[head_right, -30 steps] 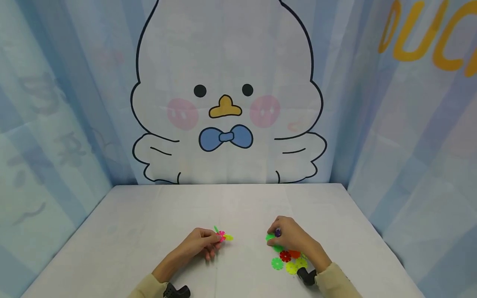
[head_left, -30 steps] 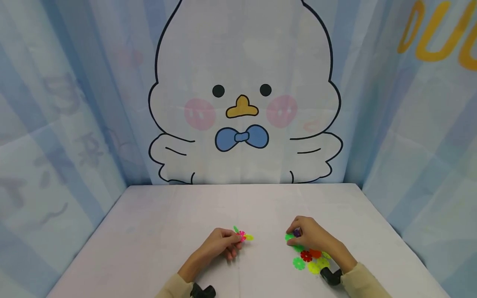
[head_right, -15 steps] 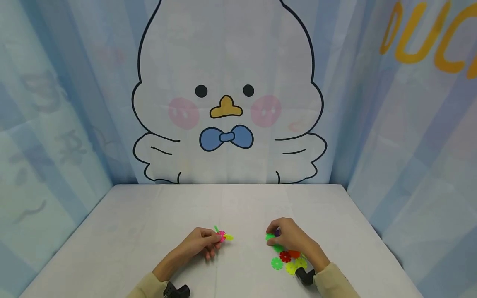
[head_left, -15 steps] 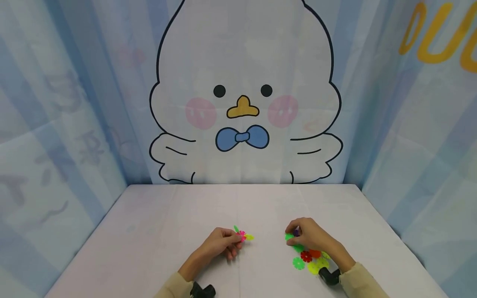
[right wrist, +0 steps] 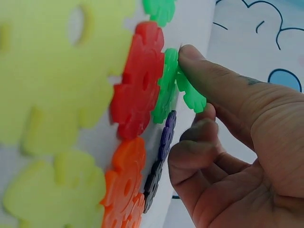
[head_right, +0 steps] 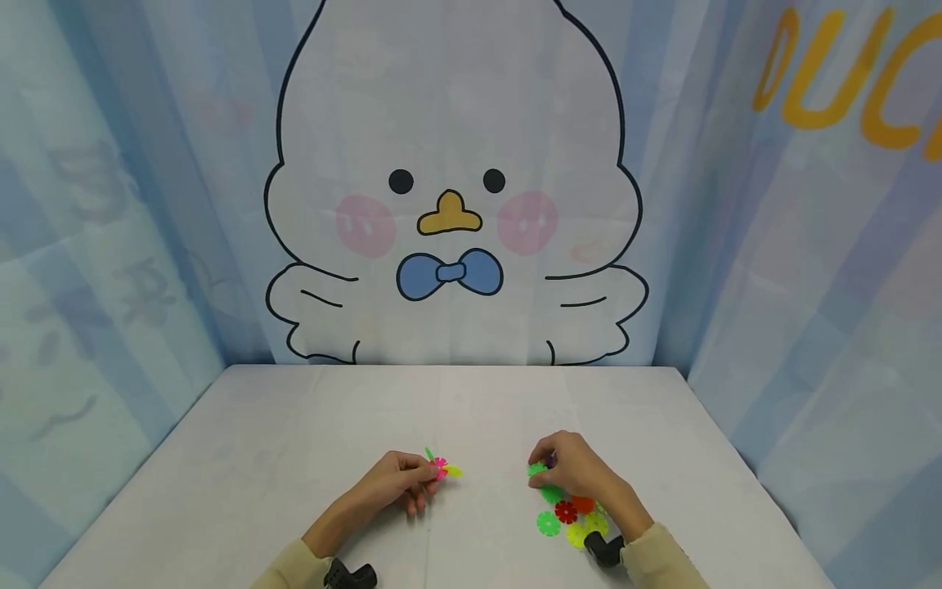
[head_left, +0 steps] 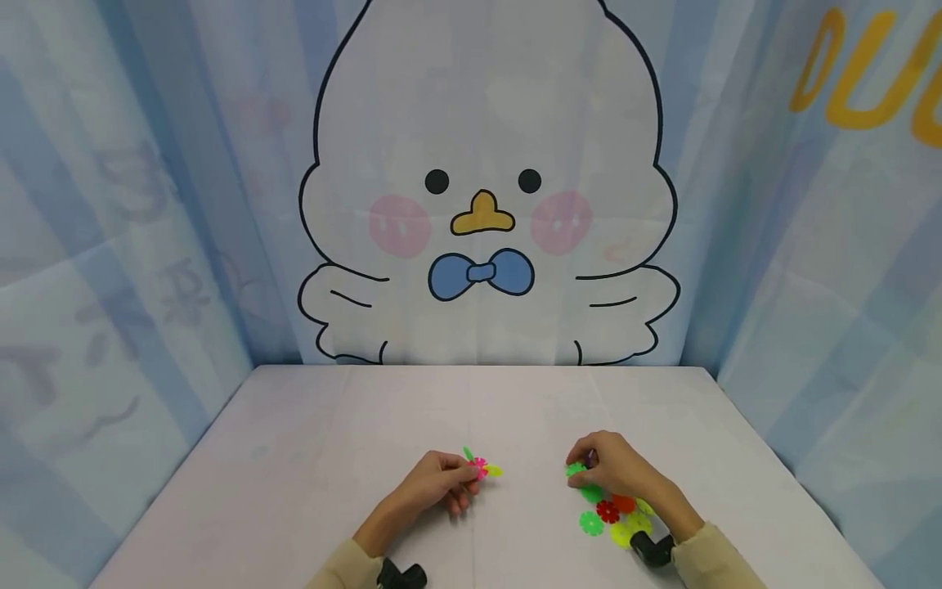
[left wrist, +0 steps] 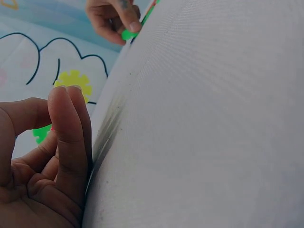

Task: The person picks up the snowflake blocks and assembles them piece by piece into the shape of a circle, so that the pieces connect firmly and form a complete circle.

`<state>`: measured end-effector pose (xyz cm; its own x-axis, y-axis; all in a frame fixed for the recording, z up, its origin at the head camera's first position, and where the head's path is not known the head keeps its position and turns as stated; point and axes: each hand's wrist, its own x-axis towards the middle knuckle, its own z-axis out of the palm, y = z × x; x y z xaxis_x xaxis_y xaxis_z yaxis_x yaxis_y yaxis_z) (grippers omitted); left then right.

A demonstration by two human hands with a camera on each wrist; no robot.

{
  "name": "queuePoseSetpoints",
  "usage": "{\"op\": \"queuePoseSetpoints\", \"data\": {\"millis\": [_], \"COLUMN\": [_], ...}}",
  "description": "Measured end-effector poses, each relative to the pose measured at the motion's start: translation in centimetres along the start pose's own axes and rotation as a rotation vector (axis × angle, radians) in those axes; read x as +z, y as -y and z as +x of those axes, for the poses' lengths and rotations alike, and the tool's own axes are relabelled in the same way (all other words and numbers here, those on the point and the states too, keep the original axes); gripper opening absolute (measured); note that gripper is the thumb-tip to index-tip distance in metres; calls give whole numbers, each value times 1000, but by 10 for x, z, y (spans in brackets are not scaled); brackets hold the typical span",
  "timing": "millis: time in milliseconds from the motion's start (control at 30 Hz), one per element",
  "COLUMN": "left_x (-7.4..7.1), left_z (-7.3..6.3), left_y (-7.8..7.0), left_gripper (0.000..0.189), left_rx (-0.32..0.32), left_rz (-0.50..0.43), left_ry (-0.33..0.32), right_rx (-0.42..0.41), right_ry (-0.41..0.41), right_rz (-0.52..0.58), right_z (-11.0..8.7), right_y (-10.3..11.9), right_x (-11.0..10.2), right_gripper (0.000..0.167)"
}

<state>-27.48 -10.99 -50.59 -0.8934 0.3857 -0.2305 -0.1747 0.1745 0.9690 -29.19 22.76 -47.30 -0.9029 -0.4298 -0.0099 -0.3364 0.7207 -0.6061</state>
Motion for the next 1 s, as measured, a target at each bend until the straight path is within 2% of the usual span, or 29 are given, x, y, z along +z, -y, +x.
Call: {"op": "queuePoseSetpoints", "data": {"millis": [300, 467, 800, 1000], "left_x": [0, -1, -1, -1], "left_z": [0, 0, 1, 0], "left_y": [-1, 0, 1, 0], "left_gripper": [28, 28, 29, 29], "left_rx": [15, 15, 28, 9], "left_rz": [-5, -4, -15, -11], "left_ry": [15, 15, 15, 9], "right_rx": [-13, -27, -27, -34], "right_ry": [16, 24, 53, 50], "right_rz": [47, 27, 39, 48], "right_z": [-7, -8, -5, -5], "right_y": [3, 3, 2, 1], "right_x": [-11, -14, -16, -13], "right_gripper": [10, 9, 9, 10]}}
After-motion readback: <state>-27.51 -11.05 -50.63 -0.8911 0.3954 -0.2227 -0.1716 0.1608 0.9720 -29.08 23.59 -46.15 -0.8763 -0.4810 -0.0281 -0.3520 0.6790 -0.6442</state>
